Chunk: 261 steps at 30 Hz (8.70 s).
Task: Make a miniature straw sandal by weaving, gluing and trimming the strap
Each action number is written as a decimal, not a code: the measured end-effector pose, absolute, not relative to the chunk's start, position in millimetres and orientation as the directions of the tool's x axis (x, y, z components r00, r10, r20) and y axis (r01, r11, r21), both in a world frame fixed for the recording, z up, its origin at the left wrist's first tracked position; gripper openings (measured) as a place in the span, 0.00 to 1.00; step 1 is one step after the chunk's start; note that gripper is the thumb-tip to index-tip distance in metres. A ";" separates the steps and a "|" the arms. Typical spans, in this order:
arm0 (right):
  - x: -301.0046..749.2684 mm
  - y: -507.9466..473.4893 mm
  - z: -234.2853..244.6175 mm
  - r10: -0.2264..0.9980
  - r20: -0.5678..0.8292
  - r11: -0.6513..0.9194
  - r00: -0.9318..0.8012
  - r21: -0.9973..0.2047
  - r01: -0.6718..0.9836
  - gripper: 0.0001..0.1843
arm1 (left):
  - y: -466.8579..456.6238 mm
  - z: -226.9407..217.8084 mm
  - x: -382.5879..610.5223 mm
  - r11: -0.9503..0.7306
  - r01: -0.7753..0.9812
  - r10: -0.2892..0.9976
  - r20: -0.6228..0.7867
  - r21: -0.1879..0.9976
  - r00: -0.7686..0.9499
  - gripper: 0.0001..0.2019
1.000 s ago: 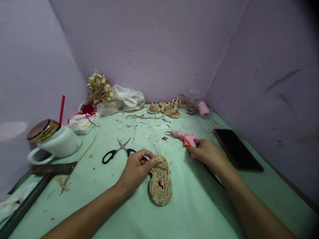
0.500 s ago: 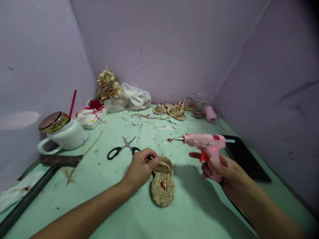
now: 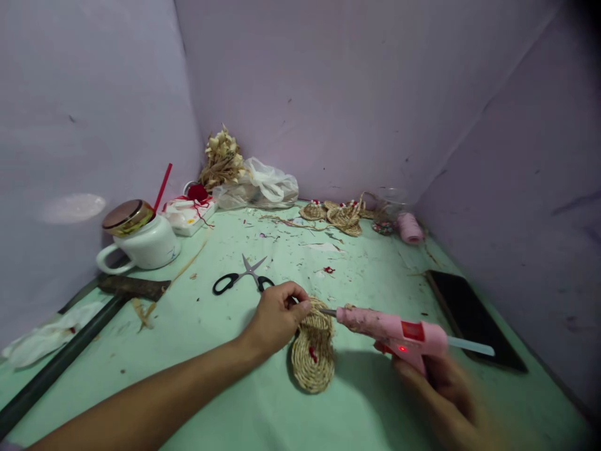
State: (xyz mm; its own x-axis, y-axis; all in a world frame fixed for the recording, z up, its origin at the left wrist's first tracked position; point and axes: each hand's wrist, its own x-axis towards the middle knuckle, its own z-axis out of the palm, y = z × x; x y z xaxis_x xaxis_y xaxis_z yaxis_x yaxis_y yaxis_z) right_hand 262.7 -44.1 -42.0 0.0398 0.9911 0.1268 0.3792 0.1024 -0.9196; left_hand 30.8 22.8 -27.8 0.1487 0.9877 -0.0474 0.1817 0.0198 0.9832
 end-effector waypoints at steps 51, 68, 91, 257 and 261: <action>261.7 -11.6 -30.8 0.945 -0.128 -0.134 0.302 -0.991 0.001 0.10 | 18.8 -27.6 31.5 0.056 0.115 0.988 -0.072 0.992 0.134 0.04; 228.4 29.8 -4.9 0.952 0.290 0.179 0.094 -0.783 0.596 0.06 | 16.0 -30.2 29.0 0.017 0.183 0.989 -0.043 0.983 0.139 0.04; 193.2 1.6 -22.1 0.956 0.264 0.280 -0.127 -0.696 0.661 0.08 | 8.6 -32.2 34.1 -0.369 0.338 0.929 0.334 0.866 0.157 0.04; 222.1 21.5 -7.2 0.988 -0.136 -0.136 0.068 -0.991 -0.001 0.19 | 15.5 -30.9 36.7 0.116 0.327 0.942 -0.209 0.938 0.263 0.08; 225.2 26.9 -11.2 0.958 -0.141 -0.152 0.249 -0.988 0.023 0.20 | 13.2 -27.5 38.4 0.250 0.241 0.932 -0.300 0.938 0.202 0.11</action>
